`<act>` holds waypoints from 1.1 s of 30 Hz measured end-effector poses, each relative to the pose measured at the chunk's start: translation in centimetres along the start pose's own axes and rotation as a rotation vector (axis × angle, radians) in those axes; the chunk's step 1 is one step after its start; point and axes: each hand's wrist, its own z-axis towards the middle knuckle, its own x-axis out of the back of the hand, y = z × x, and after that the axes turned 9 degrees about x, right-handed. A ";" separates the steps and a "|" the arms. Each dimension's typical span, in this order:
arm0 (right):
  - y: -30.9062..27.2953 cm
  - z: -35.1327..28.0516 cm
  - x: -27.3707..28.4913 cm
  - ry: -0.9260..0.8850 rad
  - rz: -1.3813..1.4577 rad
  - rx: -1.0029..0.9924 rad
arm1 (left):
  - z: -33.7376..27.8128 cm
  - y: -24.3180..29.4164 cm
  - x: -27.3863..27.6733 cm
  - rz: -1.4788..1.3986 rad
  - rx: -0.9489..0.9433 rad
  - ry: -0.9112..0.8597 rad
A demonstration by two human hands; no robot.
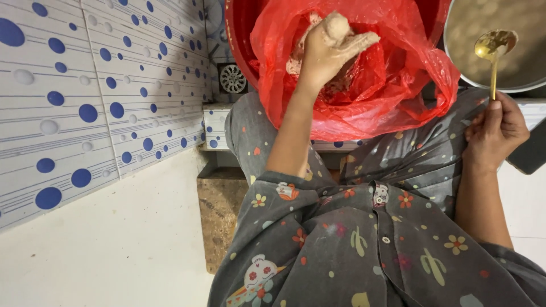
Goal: A person is forming meatballs by squeezing dough through their hand and scooping it into a pot of liquid using a spoon.
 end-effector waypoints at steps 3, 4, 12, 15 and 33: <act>-0.4 0.0 -0.2 -0.008 0.008 0.012 | 0.2 0.3 0.3 0.156 0.070 -0.051; -0.4 0.0 -0.2 -0.018 0.003 0.026 | 0.1 0.3 0.3 0.151 -0.049 -0.057; 0.4 0.1 0.2 -0.022 0.019 0.007 | 1.9 -2.7 0.0 -0.517 -0.049 -0.202; -0.3 0.0 -0.2 -0.004 -0.003 -0.029 | 1.4 -0.2 -0.5 0.026 -0.074 -0.032; -6.4 0.0 -3.1 -0.089 0.110 -0.004 | -0.4 1.0 -0.8 0.154 0.033 -0.036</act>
